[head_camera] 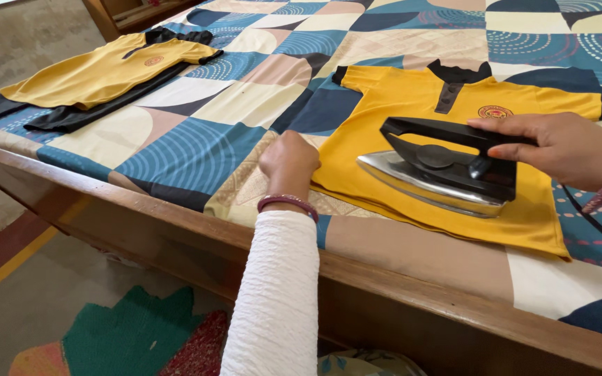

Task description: The person irons a yellow polo shirt laid flat on a bed. They use an electric iron to smooth the front, sleeves, and collar areas, repeatedly moving the iron back and forth while holding the fabric with the other hand.

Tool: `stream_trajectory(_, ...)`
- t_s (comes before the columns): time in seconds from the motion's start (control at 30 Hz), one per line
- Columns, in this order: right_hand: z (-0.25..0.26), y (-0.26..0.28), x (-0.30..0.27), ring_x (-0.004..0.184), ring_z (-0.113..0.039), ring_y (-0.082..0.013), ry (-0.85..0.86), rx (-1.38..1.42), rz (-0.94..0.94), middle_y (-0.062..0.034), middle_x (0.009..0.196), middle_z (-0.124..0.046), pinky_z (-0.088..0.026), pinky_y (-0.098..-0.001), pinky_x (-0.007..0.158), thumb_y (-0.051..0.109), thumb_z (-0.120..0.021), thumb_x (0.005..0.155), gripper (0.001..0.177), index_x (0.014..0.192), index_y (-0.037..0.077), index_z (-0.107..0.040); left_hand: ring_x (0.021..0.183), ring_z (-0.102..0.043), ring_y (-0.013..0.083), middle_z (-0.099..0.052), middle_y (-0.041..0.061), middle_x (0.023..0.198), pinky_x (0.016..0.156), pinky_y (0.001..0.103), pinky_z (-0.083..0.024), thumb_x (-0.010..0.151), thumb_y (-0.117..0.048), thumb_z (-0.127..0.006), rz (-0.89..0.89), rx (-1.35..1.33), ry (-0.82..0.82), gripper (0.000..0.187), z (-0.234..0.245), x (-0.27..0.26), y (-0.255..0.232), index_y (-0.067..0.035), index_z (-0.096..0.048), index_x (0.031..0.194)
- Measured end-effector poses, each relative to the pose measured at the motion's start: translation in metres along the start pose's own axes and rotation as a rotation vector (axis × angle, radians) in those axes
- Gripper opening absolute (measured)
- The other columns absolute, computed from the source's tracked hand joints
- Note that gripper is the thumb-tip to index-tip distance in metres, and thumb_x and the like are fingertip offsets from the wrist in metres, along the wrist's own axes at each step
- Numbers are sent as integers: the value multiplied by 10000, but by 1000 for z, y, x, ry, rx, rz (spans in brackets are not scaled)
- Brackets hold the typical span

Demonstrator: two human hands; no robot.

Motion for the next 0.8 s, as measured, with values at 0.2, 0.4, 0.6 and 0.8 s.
stream_trajectory(0.2, 7, -7, 0, 1150, -703, -150, 46, 124, -140, -32, 1259, -762, -517, -309, 1032, 298, -722, 942, 539, 1453, 402, -584, 1088, -727, 246, -755, 79, 1173, 865, 374, -572, 765, -354, -858, 89, -5, 106, 447, 19, -12, 5, -126, -772, 1140)
stream_trajectory(0.4, -1, -50, 7, 1165, -689, -166, 33, 255, -158, -68, 1249, -761, -508, -336, 1072, 189, -716, 937, 516, 1426, 330, -628, 1101, -715, 280, -734, 96, 1202, 883, 401, -554, 819, -281, -769, 36, -52, 42, 411, 7, 0, 23, -109, -717, 1189)
stream_trajectory(0.6, -19, -59, 32, 1144, -692, -201, -23, 492, 20, -98, 1303, -747, -532, -362, 1037, 143, -703, 835, 567, 1393, 232, -666, 1135, -700, 310, -719, 130, 1241, 890, 434, -555, 933, -242, -617, 0, -46, -93, 277, -7, 4, 21, -132, -742, 1155)
stream_trajectory(0.8, 4, 24, 56, 1108, -712, -226, 116, -49, 37, -75, 1258, -764, -501, -375, 995, 394, -722, 915, 592, 1482, 398, -550, 1124, -698, 301, -713, 117, 1222, 880, 410, -573, 930, -213, -607, 15, -80, -213, 240, 7, -7, 17, -123, -761, 1090)
Point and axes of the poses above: each hand's wrist, its own x-axis towards the middle knuckle, its own z-axis out of the back of the hand, y = z × x, the point moved 2 cm from there along x, towards the middle knuckle
